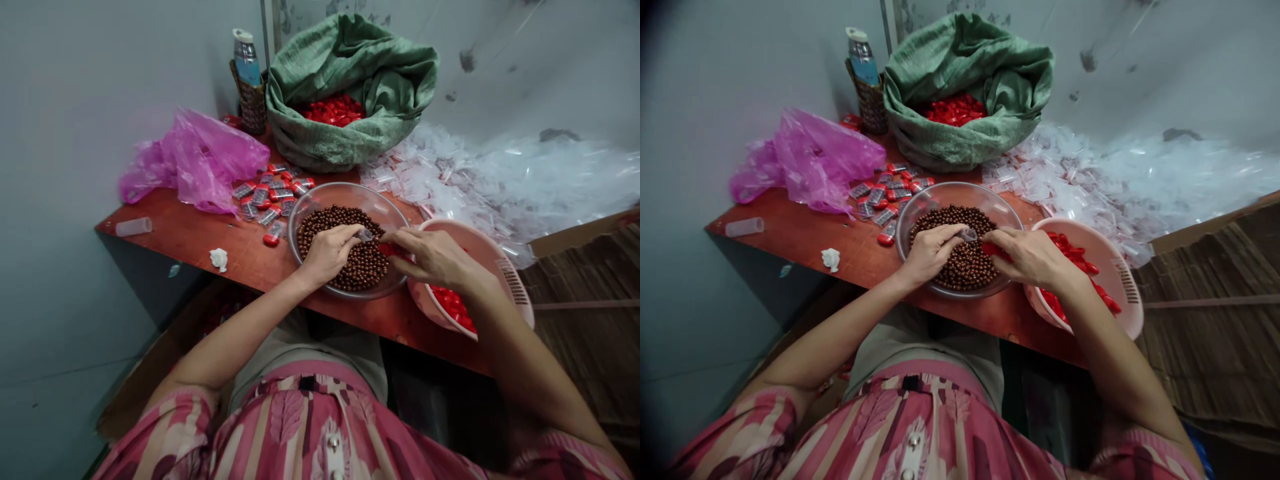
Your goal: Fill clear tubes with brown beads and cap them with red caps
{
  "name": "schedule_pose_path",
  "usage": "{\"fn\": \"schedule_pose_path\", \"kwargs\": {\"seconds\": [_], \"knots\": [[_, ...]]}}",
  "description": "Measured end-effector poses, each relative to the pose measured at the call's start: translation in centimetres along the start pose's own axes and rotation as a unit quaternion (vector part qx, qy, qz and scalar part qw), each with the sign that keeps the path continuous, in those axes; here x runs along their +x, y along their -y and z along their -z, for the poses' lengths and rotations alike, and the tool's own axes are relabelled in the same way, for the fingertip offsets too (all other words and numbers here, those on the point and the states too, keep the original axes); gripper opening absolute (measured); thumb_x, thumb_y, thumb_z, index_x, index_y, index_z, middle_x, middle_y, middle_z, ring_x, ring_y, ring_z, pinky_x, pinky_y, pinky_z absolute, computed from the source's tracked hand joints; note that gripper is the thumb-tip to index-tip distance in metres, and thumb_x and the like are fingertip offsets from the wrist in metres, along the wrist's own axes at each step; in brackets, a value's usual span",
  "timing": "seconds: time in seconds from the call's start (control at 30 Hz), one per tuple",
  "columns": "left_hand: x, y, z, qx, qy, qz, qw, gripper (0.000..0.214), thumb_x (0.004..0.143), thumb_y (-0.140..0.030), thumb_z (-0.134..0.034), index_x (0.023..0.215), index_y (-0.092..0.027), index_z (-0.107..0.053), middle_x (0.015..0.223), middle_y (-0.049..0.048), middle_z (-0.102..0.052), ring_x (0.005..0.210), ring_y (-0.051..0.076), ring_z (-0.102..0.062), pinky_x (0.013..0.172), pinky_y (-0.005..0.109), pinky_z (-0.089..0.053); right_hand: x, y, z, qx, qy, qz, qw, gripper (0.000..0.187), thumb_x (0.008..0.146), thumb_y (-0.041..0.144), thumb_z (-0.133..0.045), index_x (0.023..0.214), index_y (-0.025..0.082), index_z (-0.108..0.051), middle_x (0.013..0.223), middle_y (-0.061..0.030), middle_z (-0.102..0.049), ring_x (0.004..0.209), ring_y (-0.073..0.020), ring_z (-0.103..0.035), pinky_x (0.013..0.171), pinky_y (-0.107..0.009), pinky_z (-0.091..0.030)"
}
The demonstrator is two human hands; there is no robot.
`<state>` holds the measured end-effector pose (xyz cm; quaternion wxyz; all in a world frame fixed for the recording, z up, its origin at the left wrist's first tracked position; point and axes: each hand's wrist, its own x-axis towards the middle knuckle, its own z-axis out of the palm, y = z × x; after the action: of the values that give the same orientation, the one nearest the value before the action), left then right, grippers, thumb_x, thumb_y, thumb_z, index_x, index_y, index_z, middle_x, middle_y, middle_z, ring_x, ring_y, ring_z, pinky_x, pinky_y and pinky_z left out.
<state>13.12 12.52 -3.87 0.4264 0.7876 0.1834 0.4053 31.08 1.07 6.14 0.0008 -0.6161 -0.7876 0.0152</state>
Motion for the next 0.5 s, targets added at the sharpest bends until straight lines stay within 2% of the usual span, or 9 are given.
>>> {"fn": "schedule_pose_path", "kwargs": {"seconds": [0.1, 0.17, 0.23, 0.3, 0.5], "knots": [[0.1, -0.1, 0.0, 0.014, -0.009, 0.01, 1.0, 0.025, 0.089, -0.015, -0.057, 0.109, -0.019, -0.07, 0.11, 0.0059, -0.073, 0.102, 0.017, -0.069, 0.095, 0.029, -0.051, -0.5, -0.2, 0.0, 0.044, -0.018, -0.022, 0.999, 0.027, 0.087, 0.027, -0.056, 0.111, 0.017, -0.063, 0.097, -0.0092, -0.073, 0.069, -0.0188, -0.068, 0.06, -0.027, -0.048], [0.1, -0.2, 0.1, -0.007, 0.004, 0.014, 1.0, 0.024, 0.089, -0.016, -0.056, 0.109, -0.018, -0.07, 0.113, 0.0061, -0.073, 0.105, 0.017, -0.068, 0.097, 0.028, -0.05, -0.6, -0.1, -0.4, 0.118, -0.076, -0.047, 0.989, 0.026, 0.087, 0.027, -0.057, 0.111, 0.017, -0.062, 0.095, -0.0081, -0.073, 0.071, -0.0178, -0.068, 0.062, -0.027, -0.05], [0.2, -0.3, 0.1, -0.039, 0.022, 0.027, 0.999, 0.024, 0.09, -0.019, -0.056, 0.11, -0.018, -0.07, 0.114, 0.0058, -0.072, 0.106, 0.017, -0.068, 0.098, 0.028, -0.049, -0.4, 0.1, -1.0, 0.186, -0.152, -0.075, 0.968, 0.027, 0.088, 0.028, -0.058, 0.113, 0.018, -0.061, 0.096, -0.0067, -0.073, 0.075, -0.0173, -0.069, 0.065, -0.026, -0.052], [0.2, -0.3, 0.1, -0.067, 0.039, 0.037, 0.996, 0.025, 0.09, -0.022, -0.057, 0.11, -0.018, -0.071, 0.114, 0.0056, -0.073, 0.105, 0.018, -0.068, 0.098, 0.028, -0.049, 0.0, 0.4, -1.8, 0.208, -0.205, -0.082, 0.953, 0.029, 0.088, 0.029, -0.06, 0.115, 0.019, -0.061, 0.098, -0.0061, -0.073, 0.079, -0.0176, -0.069, 0.067, -0.026, -0.053], [0.0, -0.2, 0.0, -0.079, 0.049, 0.009, 0.996, 0.026, 0.087, -0.021, -0.059, 0.109, -0.018, -0.072, 0.109, 0.0053, -0.074, 0.102, 0.019, -0.069, 0.093, 0.028, -0.052, 1.2, 0.8, -3.1, 0.121, -0.221, 0.017, 0.968, 0.023, 0.091, 0.023, -0.058, 0.113, 0.02, -0.061, 0.102, -0.0074, -0.072, 0.087, -0.0179, -0.069, 0.076, -0.028, -0.054]]}}
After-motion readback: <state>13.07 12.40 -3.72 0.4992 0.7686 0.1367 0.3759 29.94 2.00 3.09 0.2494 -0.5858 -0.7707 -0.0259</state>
